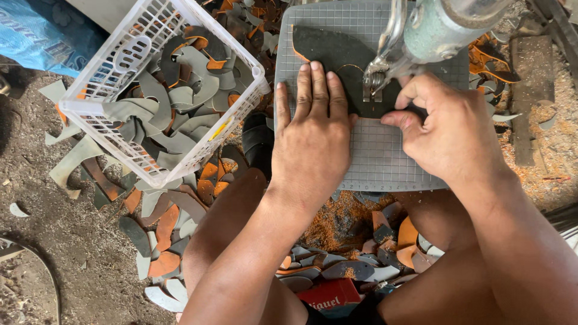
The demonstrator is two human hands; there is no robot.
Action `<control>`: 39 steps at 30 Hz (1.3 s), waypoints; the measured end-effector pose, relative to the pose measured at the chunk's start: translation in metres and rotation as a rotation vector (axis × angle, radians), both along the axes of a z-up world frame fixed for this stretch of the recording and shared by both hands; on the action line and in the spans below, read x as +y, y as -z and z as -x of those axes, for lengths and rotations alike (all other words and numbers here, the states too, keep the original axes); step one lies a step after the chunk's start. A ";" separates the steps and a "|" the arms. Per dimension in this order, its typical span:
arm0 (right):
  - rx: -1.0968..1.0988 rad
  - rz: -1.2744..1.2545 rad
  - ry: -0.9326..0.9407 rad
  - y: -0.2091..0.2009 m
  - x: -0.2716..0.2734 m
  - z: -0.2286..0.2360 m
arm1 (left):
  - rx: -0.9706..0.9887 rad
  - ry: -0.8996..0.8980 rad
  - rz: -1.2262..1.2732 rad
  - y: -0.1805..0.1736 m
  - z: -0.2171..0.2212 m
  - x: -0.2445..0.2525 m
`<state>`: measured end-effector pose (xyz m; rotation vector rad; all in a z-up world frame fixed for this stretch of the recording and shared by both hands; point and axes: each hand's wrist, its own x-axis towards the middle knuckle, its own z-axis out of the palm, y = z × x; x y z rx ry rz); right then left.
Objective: The person sits on the floor and uses a vertical cutting machine to cut curved shapes from grey and orange rubber sheets. They guide each piece through the blade, then place the finished cutouts into a white plastic basket.
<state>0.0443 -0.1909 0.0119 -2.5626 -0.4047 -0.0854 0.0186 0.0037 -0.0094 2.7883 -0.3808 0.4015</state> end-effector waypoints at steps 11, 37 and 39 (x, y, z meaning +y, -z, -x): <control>0.005 -0.002 -0.025 -0.001 -0.006 -0.015 | 0.040 -0.054 0.007 0.001 0.004 -0.016; -0.059 0.085 -0.068 -0.006 -0.004 -0.037 | 0.085 -0.109 -0.031 -0.001 -0.010 -0.022; -0.018 0.084 -0.032 -0.009 -0.003 -0.037 | 0.086 -0.117 -0.030 -0.002 -0.011 -0.022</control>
